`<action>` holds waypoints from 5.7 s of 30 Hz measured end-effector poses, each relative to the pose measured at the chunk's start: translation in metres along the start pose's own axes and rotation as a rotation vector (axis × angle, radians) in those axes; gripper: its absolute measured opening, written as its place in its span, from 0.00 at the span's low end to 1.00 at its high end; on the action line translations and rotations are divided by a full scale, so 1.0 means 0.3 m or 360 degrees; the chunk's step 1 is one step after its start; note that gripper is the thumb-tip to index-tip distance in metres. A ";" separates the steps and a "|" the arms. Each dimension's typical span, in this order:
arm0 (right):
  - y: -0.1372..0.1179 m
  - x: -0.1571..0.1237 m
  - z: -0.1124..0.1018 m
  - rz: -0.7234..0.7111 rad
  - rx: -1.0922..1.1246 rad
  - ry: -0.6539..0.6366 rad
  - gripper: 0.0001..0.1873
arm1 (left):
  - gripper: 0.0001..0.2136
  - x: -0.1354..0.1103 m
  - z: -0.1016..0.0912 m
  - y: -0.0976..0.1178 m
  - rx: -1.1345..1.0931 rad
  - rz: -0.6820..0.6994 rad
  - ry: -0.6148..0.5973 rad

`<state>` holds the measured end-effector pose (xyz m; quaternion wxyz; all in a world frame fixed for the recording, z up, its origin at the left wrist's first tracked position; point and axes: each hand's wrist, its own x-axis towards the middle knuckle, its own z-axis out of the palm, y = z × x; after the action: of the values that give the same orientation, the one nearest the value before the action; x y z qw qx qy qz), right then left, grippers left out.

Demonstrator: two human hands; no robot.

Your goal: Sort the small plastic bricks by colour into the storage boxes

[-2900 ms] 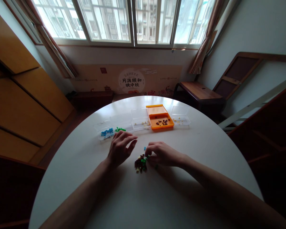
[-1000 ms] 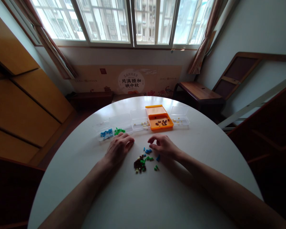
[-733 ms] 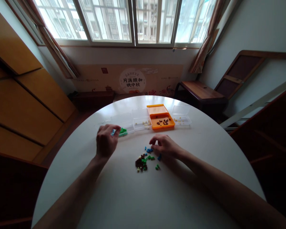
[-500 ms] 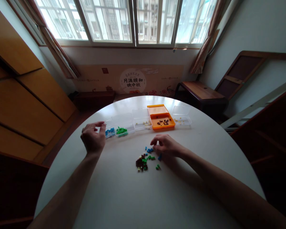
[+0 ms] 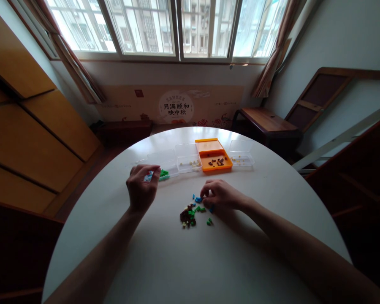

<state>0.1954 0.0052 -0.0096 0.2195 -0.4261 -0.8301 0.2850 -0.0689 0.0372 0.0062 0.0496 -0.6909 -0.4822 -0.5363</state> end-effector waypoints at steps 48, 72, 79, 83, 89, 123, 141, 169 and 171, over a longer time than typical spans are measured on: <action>-0.011 -0.020 0.058 -0.0075 0.0049 0.0182 0.11 | 0.08 0.049 -0.082 -0.177 0.0594 0.0204 0.0017; -0.025 -0.007 0.058 -0.0017 -0.0144 0.0221 0.05 | 0.03 -0.002 -0.008 0.022 0.0058 0.0827 -0.0612; -0.024 0.006 0.056 -0.0076 0.0234 0.0334 0.03 | 0.03 -0.037 0.015 0.113 -0.0097 0.0984 -0.0827; -0.038 0.006 0.057 -0.0080 0.0360 0.0355 0.04 | 0.03 -0.041 0.022 0.126 -0.0125 0.1001 -0.0950; -0.060 0.002 0.059 -0.0070 0.0353 0.0350 0.04 | 0.07 -0.043 0.023 0.138 -0.0114 0.1018 -0.0985; -0.033 -0.013 0.091 -0.0078 -0.0256 0.0329 0.09 | 0.04 0.044 -0.051 -0.020 0.0185 0.0466 -0.0307; -0.035 0.005 0.081 0.0029 0.0251 0.0424 0.03 | 0.03 -0.030 0.008 0.105 -0.0029 0.1043 -0.0782; -0.021 0.003 0.083 0.0050 0.0187 0.0303 0.08 | 0.09 0.052 -0.066 -0.129 0.0530 0.0102 -0.0107; -0.027 0.001 0.082 0.0057 0.0180 0.0271 0.09 | 0.11 0.051 -0.074 -0.149 0.0622 0.0043 -0.0107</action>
<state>0.1756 -0.0055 -0.0226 0.3078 -0.4504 -0.7833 0.2980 -0.1170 0.0573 0.0076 0.1738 -0.6920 -0.5693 -0.4084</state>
